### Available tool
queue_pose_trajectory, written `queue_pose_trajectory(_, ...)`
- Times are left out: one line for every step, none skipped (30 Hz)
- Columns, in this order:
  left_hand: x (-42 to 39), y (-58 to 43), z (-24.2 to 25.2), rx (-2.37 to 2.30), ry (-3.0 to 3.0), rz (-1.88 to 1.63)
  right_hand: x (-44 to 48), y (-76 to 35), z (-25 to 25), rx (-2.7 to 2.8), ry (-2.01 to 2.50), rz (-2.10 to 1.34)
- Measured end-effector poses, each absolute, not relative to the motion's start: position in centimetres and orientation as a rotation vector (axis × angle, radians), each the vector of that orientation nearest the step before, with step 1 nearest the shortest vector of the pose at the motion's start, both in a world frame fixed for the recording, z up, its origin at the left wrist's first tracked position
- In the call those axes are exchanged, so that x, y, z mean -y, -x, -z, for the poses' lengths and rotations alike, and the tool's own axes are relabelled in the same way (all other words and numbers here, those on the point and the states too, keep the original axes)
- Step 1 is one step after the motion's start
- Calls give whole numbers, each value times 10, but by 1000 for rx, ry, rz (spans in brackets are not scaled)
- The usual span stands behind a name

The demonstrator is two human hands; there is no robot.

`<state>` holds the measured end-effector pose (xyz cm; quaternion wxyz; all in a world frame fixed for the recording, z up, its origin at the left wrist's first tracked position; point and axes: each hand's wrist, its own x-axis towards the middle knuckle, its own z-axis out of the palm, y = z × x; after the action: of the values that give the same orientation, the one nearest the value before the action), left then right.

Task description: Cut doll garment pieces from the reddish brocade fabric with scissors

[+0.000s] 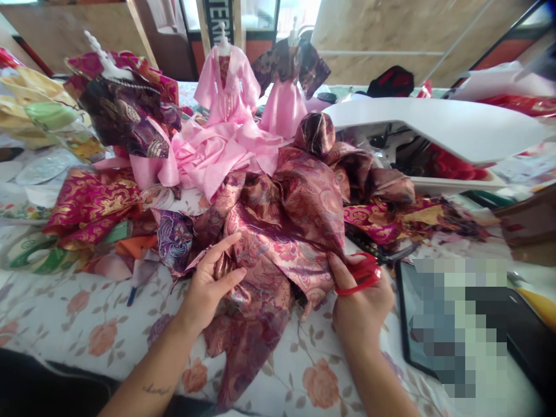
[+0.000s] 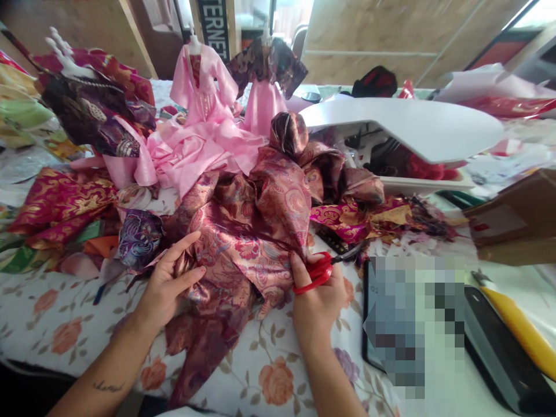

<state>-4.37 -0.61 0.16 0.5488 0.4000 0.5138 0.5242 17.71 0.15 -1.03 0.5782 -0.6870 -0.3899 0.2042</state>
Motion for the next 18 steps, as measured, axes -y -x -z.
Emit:
queue_pose_trajectory(6, 44, 0, -1200, -950, -1247, -2, -177, 11, 906, 1600, -466)
queue_pose_trajectory(7, 44, 1, -1183, -949, -1253, -3, -177, 12, 897, 1591, -458)
queue_pose_trajectory(7, 45, 3, -1169, -946, -1256, -3, -177, 13, 890, 1582, -453)
queue_pose_trajectory(8, 45, 4, -1164, -944, -1256, -3, -177, 14, 886, 1574, -450)
queue_pose_trajectory(8, 45, 5, -1169, -943, -1251, -3, -177, 14, 888, 1568, -451)
queue_pose_trajectory(8, 45, 6, -1176, -946, -1242, -3, -177, 15, 888, 1558, -451)
queue_pose_trajectory(8, 45, 6, -1187, -950, -1229, -3, -177, 15, 890, 1551, -450)
queue_pose_trajectory(9, 45, 7, -1199, -959, -1217, -3, -177, 15, 890, 1549, -450)
queue_pose_trajectory(9, 45, 8, -1212, -969, -1211, -3, -177, 15, 887, 1547, -451)
queue_pose_trajectory(9, 45, 9, -1223, -977, -1212, -3, -177, 14, 883, 1547, -454)
queue_pose_trajectory(8, 45, 9, -1235, -981, -1216, -3, -177, 14, 877, 1545, -460)
queue_pose_trajectory(8, 45, 10, -1247, -981, -1222, -3, -176, 14, 870, 1540, -470)
queue_pose_trajectory(8, 44, 11, -1260, -977, -1227, -3, -176, 13, 863, 1533, -485)
queue_pose_trajectory(7, 44, 11, -1272, -970, -1228, -3, -176, 13, 853, 1527, -502)
queue_pose_trajectory(7, 43, 11, -1280, -958, -1219, -3, -176, 13, 844, 1525, -520)
queue_pose_trajectory(6, 42, 11, -1284, -939, -1202, -3, -176, 12, 835, 1529, -537)
queue_pose_trajectory(6, 41, 11, -1282, -910, -1180, -3, -176, 12, 826, 1536, -555)
queue_pose_trajectory(5, 40, 10, -1275, -871, -1151, -3, -176, 13, 819, 1545, -572)
